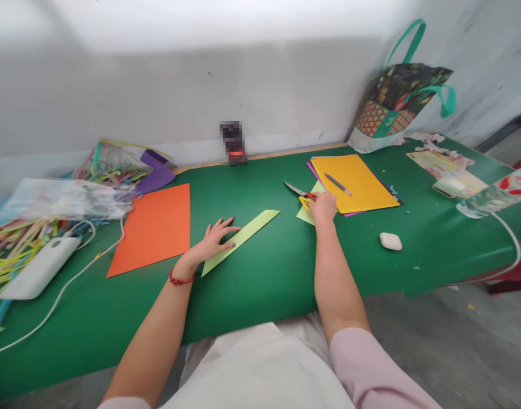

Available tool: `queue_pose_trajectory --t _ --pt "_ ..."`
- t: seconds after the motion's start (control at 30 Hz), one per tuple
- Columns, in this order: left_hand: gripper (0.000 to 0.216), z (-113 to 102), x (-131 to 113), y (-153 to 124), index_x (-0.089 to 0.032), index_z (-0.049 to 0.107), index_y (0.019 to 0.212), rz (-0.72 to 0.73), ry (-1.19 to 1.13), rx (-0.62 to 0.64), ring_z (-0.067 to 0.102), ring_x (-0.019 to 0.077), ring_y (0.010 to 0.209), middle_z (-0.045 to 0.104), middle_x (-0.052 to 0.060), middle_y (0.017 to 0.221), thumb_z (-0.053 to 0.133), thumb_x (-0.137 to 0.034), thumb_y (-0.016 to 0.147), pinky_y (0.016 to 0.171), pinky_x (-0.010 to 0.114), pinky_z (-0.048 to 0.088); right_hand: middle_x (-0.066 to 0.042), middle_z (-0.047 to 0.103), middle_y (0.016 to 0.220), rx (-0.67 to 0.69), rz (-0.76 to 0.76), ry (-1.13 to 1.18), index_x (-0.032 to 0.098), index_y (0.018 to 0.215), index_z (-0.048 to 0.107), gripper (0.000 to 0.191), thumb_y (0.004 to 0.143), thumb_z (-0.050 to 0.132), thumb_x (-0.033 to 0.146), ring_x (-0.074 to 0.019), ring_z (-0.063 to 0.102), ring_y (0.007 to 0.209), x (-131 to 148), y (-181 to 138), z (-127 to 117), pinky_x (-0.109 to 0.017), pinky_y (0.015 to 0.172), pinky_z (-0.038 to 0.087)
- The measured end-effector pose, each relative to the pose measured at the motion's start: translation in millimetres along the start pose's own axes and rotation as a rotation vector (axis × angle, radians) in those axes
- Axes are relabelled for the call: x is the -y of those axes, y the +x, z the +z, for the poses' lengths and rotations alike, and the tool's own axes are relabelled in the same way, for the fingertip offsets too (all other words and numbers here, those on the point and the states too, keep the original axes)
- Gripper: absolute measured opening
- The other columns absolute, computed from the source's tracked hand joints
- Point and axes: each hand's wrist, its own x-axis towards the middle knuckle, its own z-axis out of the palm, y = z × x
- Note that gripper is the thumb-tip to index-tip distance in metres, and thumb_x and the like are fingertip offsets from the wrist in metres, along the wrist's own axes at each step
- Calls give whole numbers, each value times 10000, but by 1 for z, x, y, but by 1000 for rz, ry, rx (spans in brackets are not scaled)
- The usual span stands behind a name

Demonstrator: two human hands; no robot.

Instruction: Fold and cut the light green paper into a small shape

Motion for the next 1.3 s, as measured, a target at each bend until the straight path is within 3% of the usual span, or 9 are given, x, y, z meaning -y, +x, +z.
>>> queue_pose_trajectory --t 0.23,0.4,0.57,0.7,0.83,1.0,1.2,1.27,1.3 --pt "217 2 -4 0 -237 537 1028 -56 -53 -44 74 262 1448 234 65 1546 551 -255 812 1145 547 19 -122 641 993 -46 -81 188 150 980 671 265 807 471 174 -256 583 945 18 -7 2 -403 859 459" --pt "146 4 -5 1 -224 541 934 -45 -68 -92 176 258 1429 274 74 1516 567 -233 791 1149 544 33 -108 668 888 93 -253 352 163 958 643 269 867 430 300 -247 610 839 50 -32 25 -402 831 469" --pt "79 5 -6 0 -208 543 780 -28 -111 -194 338 281 1338 420 76 1403 604 -252 758 1119 486 234 -120 654 970 174 -485 470 191 825 625 198 850 486 329 -252 591 962 65 -49 42 -394 937 432" --pt "108 7 -6 2 -213 506 696 -63 -243 -279 580 228 966 627 46 974 570 -265 767 862 366 467 -133 624 1060 27 -395 555 181 922 609 273 875 409 360 -252 557 1059 58 -41 35 -418 975 413" --pt "89 7 -3 8 -208 512 744 -187 -458 -464 563 163 718 593 -5 746 575 -271 750 681 284 453 -117 622 1074 -51 -140 745 188 980 569 292 847 440 413 -230 600 989 50 -28 32 -403 879 487" --pt "295 3 -3 11 -203 545 998 -178 -793 -605 540 124 623 596 -14 761 597 -291 721 594 242 421 -86 667 963 465 -16 1028 206 927 567 261 814 539 439 -188 659 816 62 -39 26 -322 699 546" --pt "181 9 -14 8 -196 543 691 -103 -694 -480 460 117 550 490 -43 581 582 -369 725 530 239 341 -151 667 1142 1708 -328 1002 155 1175 578 515 782 627 484 -248 660 987 81 -76 10 -387 856 518" --pt "192 11 -17 7 -195 521 653 -51 -669 -442 431 110 540 470 -49 564 573 -362 732 527 237 322 -146 663 1159 1720 -237 1014 179 1219 556 507 803 605 466 -257 659 1001 78 -70 16 -415 865 519" --pt "192 11 -18 7 -195 511 643 -40 -656 -436 420 108 538 461 -52 560 572 -354 733 529 237 316 -108 666 1164 1500 -137 1134 232 1199 565 443 818 579 458 -241 659 1002 75 -63 21 -404 839 538"
